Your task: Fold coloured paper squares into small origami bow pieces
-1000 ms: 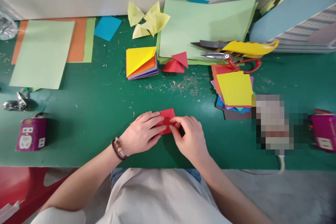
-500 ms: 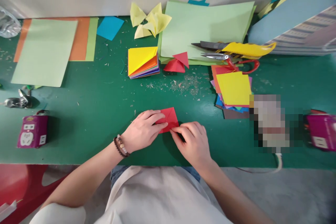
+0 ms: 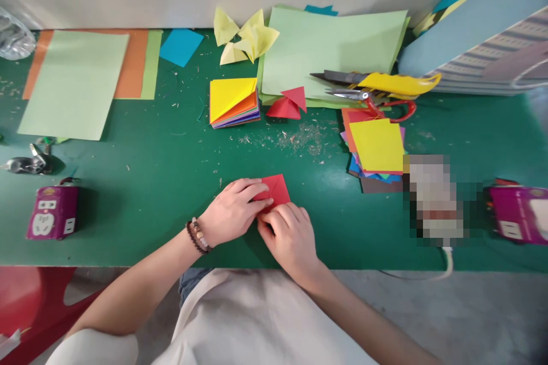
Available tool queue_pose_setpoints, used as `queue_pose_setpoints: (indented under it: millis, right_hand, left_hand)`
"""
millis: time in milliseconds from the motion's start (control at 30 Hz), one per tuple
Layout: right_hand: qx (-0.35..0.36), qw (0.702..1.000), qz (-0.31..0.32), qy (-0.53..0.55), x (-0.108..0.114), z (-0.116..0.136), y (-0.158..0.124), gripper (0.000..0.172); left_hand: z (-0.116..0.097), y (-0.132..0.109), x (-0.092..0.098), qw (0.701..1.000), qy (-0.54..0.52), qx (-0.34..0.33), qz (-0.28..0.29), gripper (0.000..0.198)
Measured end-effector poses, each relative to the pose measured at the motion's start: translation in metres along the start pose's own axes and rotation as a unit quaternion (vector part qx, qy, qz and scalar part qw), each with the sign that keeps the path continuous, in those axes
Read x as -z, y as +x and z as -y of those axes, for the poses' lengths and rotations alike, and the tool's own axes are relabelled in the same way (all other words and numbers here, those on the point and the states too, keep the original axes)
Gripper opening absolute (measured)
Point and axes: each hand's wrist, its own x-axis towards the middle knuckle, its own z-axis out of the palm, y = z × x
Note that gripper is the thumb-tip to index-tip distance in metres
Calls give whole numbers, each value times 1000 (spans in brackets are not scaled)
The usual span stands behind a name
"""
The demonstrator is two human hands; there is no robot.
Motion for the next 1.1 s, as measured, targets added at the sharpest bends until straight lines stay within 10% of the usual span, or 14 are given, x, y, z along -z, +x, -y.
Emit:
queue_pose_setpoints:
  millis: [300, 667, 1100]
  right_hand:
    - [-33, 997, -60, 25, 23, -30, -6, 5]
    - [95, 991, 18, -89, 17, -32, 10, 25]
    - [72, 988, 38, -129, 27, -38, 15, 22]
  left_hand:
    - [1, -3, 0, 1000, -18, -4, -3, 28]
    - [1, -1, 1, 1000, -10, -3, 1, 22]
    - [1, -3, -1, 1000, -6, -3, -4, 22]
